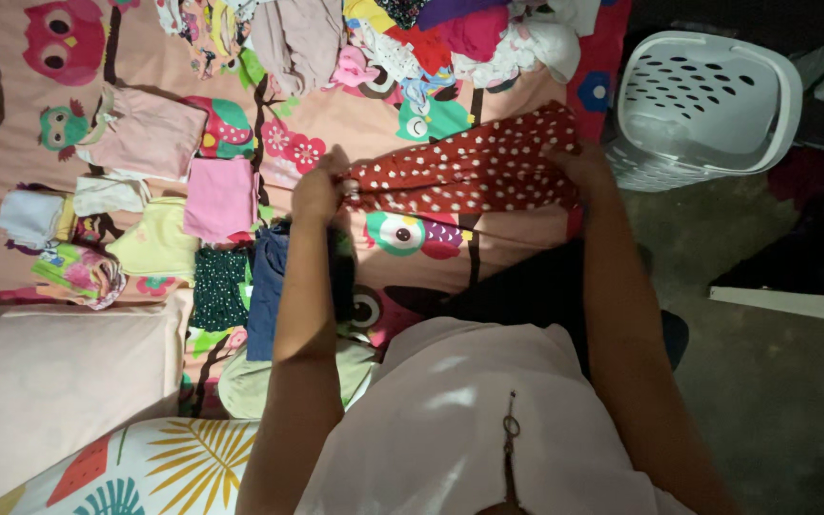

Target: The person folds multiple pieces of children's clothing on a bed, including a red polka-dot dress, denim shorts, a purple top, a white t-shirt, a white bodysuit, a floral top, and a pink top. Each item is smoothed and folded into a neat stack.

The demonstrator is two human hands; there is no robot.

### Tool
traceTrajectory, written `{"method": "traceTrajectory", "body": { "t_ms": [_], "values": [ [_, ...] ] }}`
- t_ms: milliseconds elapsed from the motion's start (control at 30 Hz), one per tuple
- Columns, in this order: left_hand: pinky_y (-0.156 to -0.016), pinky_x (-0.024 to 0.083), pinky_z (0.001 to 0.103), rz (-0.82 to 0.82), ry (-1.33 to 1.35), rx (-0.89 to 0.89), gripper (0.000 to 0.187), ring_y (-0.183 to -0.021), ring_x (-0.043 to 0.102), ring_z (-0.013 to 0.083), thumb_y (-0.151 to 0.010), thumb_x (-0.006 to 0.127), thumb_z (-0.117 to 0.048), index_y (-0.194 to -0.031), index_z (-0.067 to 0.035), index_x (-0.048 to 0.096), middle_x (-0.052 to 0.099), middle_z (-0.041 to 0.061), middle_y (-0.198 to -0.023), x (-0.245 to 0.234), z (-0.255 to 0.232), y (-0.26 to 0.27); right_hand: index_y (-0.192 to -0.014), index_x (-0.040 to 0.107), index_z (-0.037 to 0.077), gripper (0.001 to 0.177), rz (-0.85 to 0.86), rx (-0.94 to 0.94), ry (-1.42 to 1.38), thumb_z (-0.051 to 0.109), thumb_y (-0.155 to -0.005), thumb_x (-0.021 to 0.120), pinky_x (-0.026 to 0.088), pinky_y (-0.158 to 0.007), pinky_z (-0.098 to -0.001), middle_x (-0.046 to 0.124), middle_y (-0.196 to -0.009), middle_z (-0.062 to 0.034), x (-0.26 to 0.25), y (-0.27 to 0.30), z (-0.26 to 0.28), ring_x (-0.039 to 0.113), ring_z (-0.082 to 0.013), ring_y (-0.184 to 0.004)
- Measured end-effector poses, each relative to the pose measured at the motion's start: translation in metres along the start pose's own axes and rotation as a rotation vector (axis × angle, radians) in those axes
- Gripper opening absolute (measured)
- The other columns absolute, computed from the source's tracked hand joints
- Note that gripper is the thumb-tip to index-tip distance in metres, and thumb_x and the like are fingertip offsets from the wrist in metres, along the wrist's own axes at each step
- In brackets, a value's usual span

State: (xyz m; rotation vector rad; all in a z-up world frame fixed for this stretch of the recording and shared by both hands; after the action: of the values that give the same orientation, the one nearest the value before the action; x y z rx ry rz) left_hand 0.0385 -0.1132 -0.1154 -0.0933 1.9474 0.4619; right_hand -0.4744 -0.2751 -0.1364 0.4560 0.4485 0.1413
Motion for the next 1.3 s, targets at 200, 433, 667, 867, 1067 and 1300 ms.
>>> {"method": "traceTrajectory", "body": {
  "t_ms": [200, 433, 667, 867, 1067, 1300],
  "values": [
    [-0.095, 0.048, 0.061, -0.418, 0.414, 0.174, 0.067, -0.129, 0.06, 0.0341, -0.096, 0.053, -0.029, -0.16, -0.021, 0.034, 0.047, 0.009, -0.162, -0.012, -0.088, 0.037, -0.128, 0.068, 0.003, 0.058, 0.1, 0.053, -0.262, 0.035, -0.083, 0.086, 0.059, -0.087, -0.0339, 0.075, -0.117, -0.0095, 0.012, 0.001, 0.009, 0.072, -0.0203, -0.1],
    [-0.12, -0.002, 0.064, -0.009, -0.005, 0.249, 0.06, -0.156, -0.003, 0.0329, -0.107, 0.038, -0.04, -0.162, -0.025, 0.021, 0.002, 0.008, -0.17, 0.061, -0.172, 0.064, -0.128, 0.067, 0.005, 0.056, 0.065, -0.138, 0.118, 0.024, -0.078, 0.085, 0.058, -0.088, -0.0388, 0.074, -0.121, -0.011, 0.023, -0.004, 0.018, 0.072, -0.0241, -0.104],
    [-0.13, 0.005, 0.058, -0.182, 0.272, 0.288, 0.056, -0.164, 0.009, 0.0353, -0.111, 0.036, -0.045, -0.161, -0.019, 0.038, 0.018, 0.011, -0.175, 0.057, -0.162, 0.056, -0.119, 0.07, 0.005, 0.029, -0.34, -0.53, 0.482, 0.017, -0.093, 0.073, 0.057, -0.082, -0.0461, 0.074, -0.108, -0.0196, 0.078, 0.062, 0.103, 0.071, -0.0377, -0.095],
    [-0.091, 0.051, 0.047, 0.275, 2.208, 0.07, 0.062, -0.11, 0.061, 0.0334, -0.104, 0.056, -0.055, -0.139, -0.004, 0.054, 0.06, 0.016, -0.127, 0.069, -0.12, 0.041, -0.145, 0.045, 0.002, 0.064, 0.447, -0.828, -0.118, 0.015, -0.089, 0.074, 0.057, -0.088, -0.0404, 0.059, -0.135, -0.0198, 0.188, 0.171, 0.172, 0.068, -0.0304, -0.107],
    [-0.071, 0.058, 0.038, 0.067, 1.567, -0.198, 0.044, -0.083, 0.069, 0.0243, -0.078, 0.07, 0.001, -0.122, 0.003, 0.064, 0.072, 0.012, -0.096, 0.079, -0.035, 0.025, -0.115, 0.062, -0.006, 0.019, 0.188, -0.607, 0.256, 0.013, -0.11, 0.065, 0.055, -0.087, -0.0363, 0.064, -0.104, -0.0206, 0.163, 0.114, 0.125, 0.065, -0.0254, -0.096],
    [-0.076, 0.05, 0.039, -0.19, 1.259, -0.228, 0.055, -0.086, 0.062, 0.0234, -0.081, 0.071, -0.005, -0.134, -0.002, 0.057, 0.068, 0.013, -0.104, 0.006, 0.051, 0.043, -0.125, 0.063, 0.0, 0.032, 0.302, -0.225, 0.078, 0.018, -0.099, 0.066, 0.056, -0.074, -0.0307, 0.073, -0.103, -0.0107, 0.175, 0.045, 0.02, 0.069, -0.017, -0.087]
  ]
}}
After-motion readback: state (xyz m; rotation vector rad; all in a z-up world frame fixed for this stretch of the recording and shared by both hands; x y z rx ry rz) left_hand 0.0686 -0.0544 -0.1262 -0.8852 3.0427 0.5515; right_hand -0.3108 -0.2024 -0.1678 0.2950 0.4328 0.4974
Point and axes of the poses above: each hand's wrist, its own y-axis away from the middle knuckle, its own x-axis out of the palm, z = x × y, the point moved 8 cm from there along -y, towards the middle knuckle
